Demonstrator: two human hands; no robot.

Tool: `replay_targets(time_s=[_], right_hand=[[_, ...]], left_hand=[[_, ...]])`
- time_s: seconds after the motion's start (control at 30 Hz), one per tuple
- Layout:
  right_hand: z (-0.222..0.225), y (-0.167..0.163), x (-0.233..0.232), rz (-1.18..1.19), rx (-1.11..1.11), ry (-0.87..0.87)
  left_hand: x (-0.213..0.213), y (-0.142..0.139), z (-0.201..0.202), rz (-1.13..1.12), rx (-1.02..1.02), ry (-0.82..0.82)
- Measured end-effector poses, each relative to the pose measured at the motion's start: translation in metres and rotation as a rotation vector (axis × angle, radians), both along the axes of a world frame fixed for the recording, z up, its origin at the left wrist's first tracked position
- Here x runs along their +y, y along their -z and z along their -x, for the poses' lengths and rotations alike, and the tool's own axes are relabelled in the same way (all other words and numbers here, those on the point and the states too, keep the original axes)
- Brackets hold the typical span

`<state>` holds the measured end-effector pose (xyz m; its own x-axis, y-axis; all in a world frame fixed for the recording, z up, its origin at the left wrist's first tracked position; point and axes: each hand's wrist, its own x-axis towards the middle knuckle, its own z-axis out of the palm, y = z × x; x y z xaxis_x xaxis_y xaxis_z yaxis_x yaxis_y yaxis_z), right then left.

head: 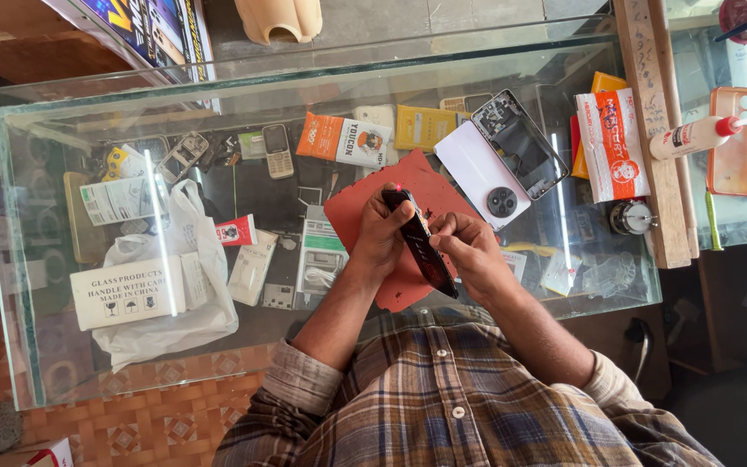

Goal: The person holds a disassembled smartphone over a red mat and works on its internals by hand, prying and lifting components including the battery, then presses the battery into the phone body and continues manipulating the frame and back cover. The episode ends mid-task with the phone still open.

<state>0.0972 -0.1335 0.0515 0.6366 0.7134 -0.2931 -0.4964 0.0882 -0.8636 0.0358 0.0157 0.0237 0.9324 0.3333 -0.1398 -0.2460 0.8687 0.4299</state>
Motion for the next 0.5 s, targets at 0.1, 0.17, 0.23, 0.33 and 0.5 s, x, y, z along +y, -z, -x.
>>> replay_targets(time_s=[0.1,0.17,0.23,0.33,0.5], right_hand=[[-0.001,0.002,0.0,-0.011,0.002,-0.008],[-0.002,0.005,-0.001,-0.013,-0.001,-0.01],[-0.002,0.008,-0.002,-0.016,-0.015,-0.013],[-0.002,0.01,-0.005,-0.028,0.011,-0.013],[-0.001,0.013,-0.01,-0.109,0.069,-0.012]], left_hand=[[0.0,0.003,0.0,-0.012,0.004,-0.021],[0.0,0.006,-0.001,-0.015,-0.001,-0.024],[-0.001,0.009,0.0,-0.013,0.003,-0.022],[-0.001,0.011,0.0,-0.008,0.01,-0.008],[0.0,0.01,0.003,-0.026,-0.008,0.039]])
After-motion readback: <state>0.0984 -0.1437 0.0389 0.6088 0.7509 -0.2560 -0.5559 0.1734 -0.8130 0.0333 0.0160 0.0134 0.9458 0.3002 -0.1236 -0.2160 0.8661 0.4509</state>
